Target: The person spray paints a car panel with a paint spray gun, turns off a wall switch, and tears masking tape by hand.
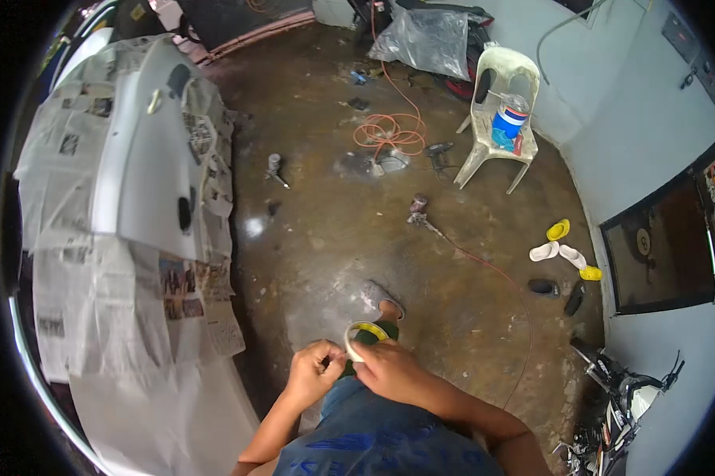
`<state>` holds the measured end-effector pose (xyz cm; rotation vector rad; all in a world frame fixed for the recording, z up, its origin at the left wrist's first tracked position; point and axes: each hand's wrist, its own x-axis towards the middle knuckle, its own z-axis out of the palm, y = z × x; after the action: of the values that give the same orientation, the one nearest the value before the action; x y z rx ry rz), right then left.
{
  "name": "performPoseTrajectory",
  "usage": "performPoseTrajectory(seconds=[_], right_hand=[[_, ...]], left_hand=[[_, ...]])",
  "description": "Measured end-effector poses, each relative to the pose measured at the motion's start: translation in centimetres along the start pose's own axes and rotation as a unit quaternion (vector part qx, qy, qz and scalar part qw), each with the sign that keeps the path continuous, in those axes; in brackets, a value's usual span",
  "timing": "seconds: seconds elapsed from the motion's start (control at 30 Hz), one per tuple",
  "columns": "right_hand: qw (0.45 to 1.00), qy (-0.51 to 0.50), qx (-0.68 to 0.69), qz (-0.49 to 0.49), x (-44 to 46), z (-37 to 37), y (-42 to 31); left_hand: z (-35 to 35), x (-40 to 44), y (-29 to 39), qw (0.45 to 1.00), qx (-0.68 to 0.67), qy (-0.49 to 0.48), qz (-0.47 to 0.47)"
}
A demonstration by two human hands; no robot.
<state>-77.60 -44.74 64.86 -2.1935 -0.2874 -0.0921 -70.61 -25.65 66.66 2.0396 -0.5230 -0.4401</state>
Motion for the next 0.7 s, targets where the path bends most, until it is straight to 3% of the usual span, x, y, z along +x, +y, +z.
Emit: performPoseTrajectory(seconds=[0.1, 0.2, 0.3, 0.43, 0.53, 0.63, 0.7], right_hand=[[0.975, 0.018, 0.058, 0.211, 5.1, -3.6, 5.9], [0.927, -0.029, 0.215, 0.307, 10.0, -7.8, 10.0], [0.93, -0.125, 0.216, 0.27, 15.8, -12.0, 12.2], [0.905, -0.165, 0.302, 0.249, 22.9, -15.1, 14.8], [0.855, -0.149, 0.433, 0.242, 27.3, -17.6, 17.3], [0.775, -0.162, 0.55, 0.267, 31.6, -19.0, 22.1], [0.772, -0.144, 0.557, 0.271, 34.8, -18.5, 27.4]], left_hand=[[1.2, 10.3, -1.3, 0.997, 0.012, -0.016, 0.071], [0.4, 18.7, 0.2, 0.994, 0.03, -0.034, 0.095], [-2.4, 25.0, 2.2, 0.988, 0.071, -0.053, 0.122], [-6.2, 31.9, 4.2, 0.985, 0.105, -0.052, 0.123], [-8.4, 37.4, 3.6, 0.994, 0.084, -0.048, 0.045], [-8.5, 43.5, 0.6, 0.991, -0.049, -0.103, -0.074], [-7.3, 48.5, -3.4, 0.977, -0.134, -0.09, -0.138]])
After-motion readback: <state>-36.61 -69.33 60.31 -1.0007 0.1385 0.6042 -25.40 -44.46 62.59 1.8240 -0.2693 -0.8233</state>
